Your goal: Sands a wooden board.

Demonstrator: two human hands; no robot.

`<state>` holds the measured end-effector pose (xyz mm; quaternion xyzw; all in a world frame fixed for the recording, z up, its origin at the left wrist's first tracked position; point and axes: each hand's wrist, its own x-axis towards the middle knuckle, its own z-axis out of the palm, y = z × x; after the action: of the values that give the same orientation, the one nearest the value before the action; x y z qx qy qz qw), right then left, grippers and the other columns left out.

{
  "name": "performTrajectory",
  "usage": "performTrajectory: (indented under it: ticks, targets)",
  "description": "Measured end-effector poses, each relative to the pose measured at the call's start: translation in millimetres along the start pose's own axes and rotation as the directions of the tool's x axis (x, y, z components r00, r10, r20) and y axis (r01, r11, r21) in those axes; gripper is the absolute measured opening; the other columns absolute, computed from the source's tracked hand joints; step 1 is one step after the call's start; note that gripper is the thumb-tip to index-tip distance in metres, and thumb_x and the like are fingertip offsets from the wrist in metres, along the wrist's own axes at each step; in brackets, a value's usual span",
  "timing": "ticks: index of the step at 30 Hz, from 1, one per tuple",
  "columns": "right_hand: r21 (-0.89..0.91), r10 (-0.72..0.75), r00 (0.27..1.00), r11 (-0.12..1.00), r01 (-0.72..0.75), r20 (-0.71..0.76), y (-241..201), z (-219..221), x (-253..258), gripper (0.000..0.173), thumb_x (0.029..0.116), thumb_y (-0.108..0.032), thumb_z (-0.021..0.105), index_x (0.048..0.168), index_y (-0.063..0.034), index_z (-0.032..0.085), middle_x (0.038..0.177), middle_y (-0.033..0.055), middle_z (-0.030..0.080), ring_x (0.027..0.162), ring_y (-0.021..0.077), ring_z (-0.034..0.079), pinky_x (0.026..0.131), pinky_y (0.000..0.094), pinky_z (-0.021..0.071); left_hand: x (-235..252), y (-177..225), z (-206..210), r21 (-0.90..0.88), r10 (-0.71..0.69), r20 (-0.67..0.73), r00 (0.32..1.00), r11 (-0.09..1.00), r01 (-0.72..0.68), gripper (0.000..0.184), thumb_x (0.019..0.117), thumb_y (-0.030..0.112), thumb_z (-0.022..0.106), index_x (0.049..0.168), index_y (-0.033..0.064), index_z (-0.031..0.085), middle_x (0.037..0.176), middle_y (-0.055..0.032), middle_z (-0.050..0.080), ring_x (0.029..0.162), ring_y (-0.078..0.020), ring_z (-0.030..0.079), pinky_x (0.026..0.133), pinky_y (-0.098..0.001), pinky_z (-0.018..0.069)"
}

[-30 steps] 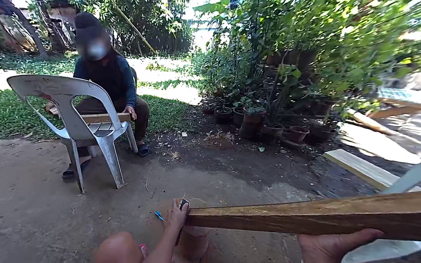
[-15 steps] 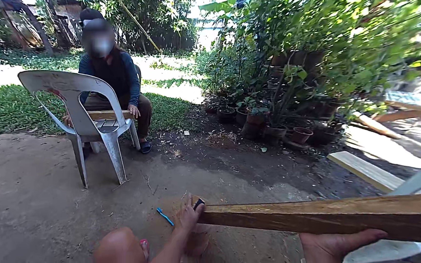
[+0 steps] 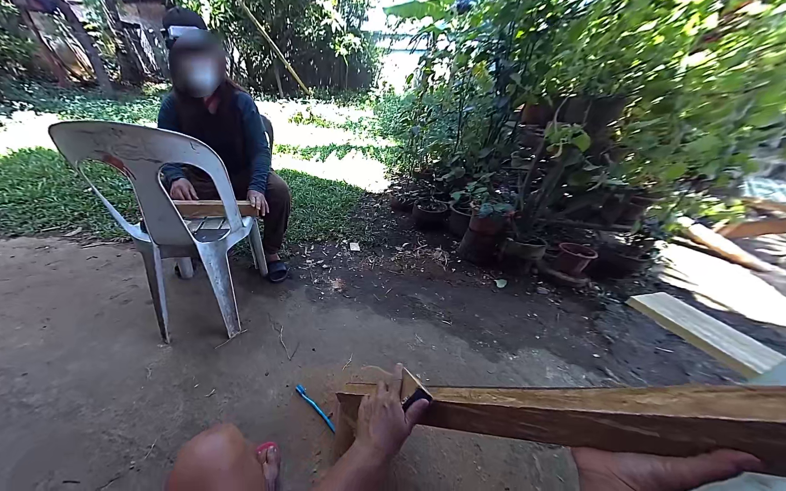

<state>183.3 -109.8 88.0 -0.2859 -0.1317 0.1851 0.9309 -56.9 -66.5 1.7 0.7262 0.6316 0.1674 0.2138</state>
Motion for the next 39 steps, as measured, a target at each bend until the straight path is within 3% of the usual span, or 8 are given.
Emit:
performTrajectory:
  ticks: [8, 16, 19, 24, 27, 30, 33, 39]
  targets:
    - [0.005, 0.017, 1.000, 1.000, -0.017, 0.004, -3.9, -1.7, -6.1, 0.064, 0.1060, -0.056, 0.013, 0.154, -0.0141, 0.022, 0.142, 0.0076, 0.048, 0.129, 0.0155, 0.053, 0.104, 0.0420, 0.0477, 34.9, -108.0, 5.0, -0.026, -0.528, 0.066, 0.847, 0.847, 0.531, 0.080, 0.1029, 0.066, 0.041, 0.164, 0.0165, 0.025, 0.140, -0.0234, 0.061, 0.130, -0.0411, 0.059, 0.105, -0.0631, 0.0461]
    - [-0.001, 0.013, 1.000, 1.000, -0.013, 0.009, -0.3, -2.2, -4.6, 0.069, 0.1040, -0.061, 0.010, 0.156, -0.0161, 0.020, 0.146, 0.0086, 0.046, 0.132, 0.0185, 0.051, 0.105, 0.0456, 0.0470, -7.9, 3.1, -11.7, 0.002, -0.020, 0.107, 0.994, 1.000, 0.020, 0.086, 0.1007, 0.069, 0.042, 0.166, 0.0158, 0.022, 0.138, -0.0274, 0.060, 0.121, -0.0423, 0.063, 0.103, -0.0566, 0.0485]
    - [0.009, 0.003, 1.000, 1.000, -0.003, -0.001, 5.5, -3.1, 4.1, 0.073, 0.1024, -0.065, 0.010, 0.156, -0.0173, 0.021, 0.148, 0.0100, 0.046, 0.133, 0.0216, 0.051, 0.106, 0.0494, 0.0460, 7.6, -25.5, -2.1, -0.020, -0.131, 0.059, 0.990, 0.991, 0.133, 0.084, 0.1006, 0.069, 0.042, 0.165, 0.0175, 0.025, 0.137, -0.0237, 0.062, 0.119, -0.0403, 0.066, 0.099, -0.0584, 0.0516]
    - [0.016, 0.031, 1.000, 0.999, -0.031, -0.002, 1.5, 0.2, 0.2, 0.071, 0.1032, -0.064, 0.013, 0.154, -0.0159, 0.023, 0.144, 0.0084, 0.048, 0.131, 0.0190, 0.052, 0.104, 0.0463, 0.0478, 39.1, -115.7, 5.2, -0.033, -0.527, 0.069, 0.847, 0.847, 0.530, 0.082, 0.1021, 0.067, 0.041, 0.164, 0.0159, 0.027, 0.140, -0.0230, 0.061, 0.129, -0.0414, 0.060, 0.105, -0.0641, 0.0459]
    - [0.004, 0.050, 0.999, 0.999, -0.050, 0.012, -1.7, 4.0, -5.1, 0.072, 0.1022, -0.064, 0.009, 0.154, -0.0166, 0.022, 0.144, 0.0059, 0.047, 0.129, 0.0156, 0.053, 0.104, 0.0422, 0.0475, 31.9, -94.4, -2.3, -0.024, -0.492, 0.083, 0.867, 0.868, 0.495, 0.081, 0.1032, 0.065, 0.042, 0.164, 0.0132, 0.026, 0.141, -0.0259, 0.059, 0.129, -0.0434, 0.059, 0.106, -0.0624, 0.0459]
    - [-0.006, 0.069, 0.998, 0.998, -0.069, 0.000, -3.9, 6.4, -9.4, 0.072, 0.1016, -0.062, 0.003, 0.155, -0.0165, 0.019, 0.144, 0.0059, 0.045, 0.130, 0.0148, 0.051, 0.105, 0.0404, 0.0460, 12.5, -32.0, -16.9, 0.024, -0.217, 0.133, 0.967, 0.976, 0.216, 0.083, 0.1030, 0.065, 0.042, 0.165, 0.0136, 0.023, 0.138, -0.0273, 0.061, 0.123, -0.0436, 0.063, 0.104, -0.0594, 0.0489]
    - [0.009, 0.043, 0.999, 0.999, -0.042, -0.028, 0.7, 2.9, 1.0, 0.074, 0.1024, -0.063, 0.005, 0.157, -0.0165, 0.022, 0.150, 0.0122, 0.045, 0.135, 0.0250, 0.049, 0.107, 0.0522, 0.0448, 2.1, -5.8, -12.7, 0.004, -0.030, 0.087, 0.996, 1.000, 0.030, 0.087, 0.1001, 0.070, 0.042, 0.165, 0.0145, 0.024, 0.135, -0.0265, 0.062, 0.118, -0.0413, 0.065, 0.100, -0.0561, 0.0510]
    - [0.051, 0.038, 0.999, 0.998, -0.038, -0.001, 3.5, -3.2, 8.5, 0.075, 0.1012, -0.066, 0.007, 0.157, -0.0194, 0.022, 0.151, 0.0126, 0.044, 0.135, 0.0273, 0.049, 0.106, 0.0565, 0.0444, 33.1, -89.6, 0.1, -0.030, -0.408, 0.085, 0.909, 0.911, 0.411, 0.084, 0.1011, 0.069, 0.041, 0.165, 0.0189, 0.023, 0.140, -0.0233, 0.062, 0.127, -0.0416, 0.061, 0.105, -0.0633, 0.0472]
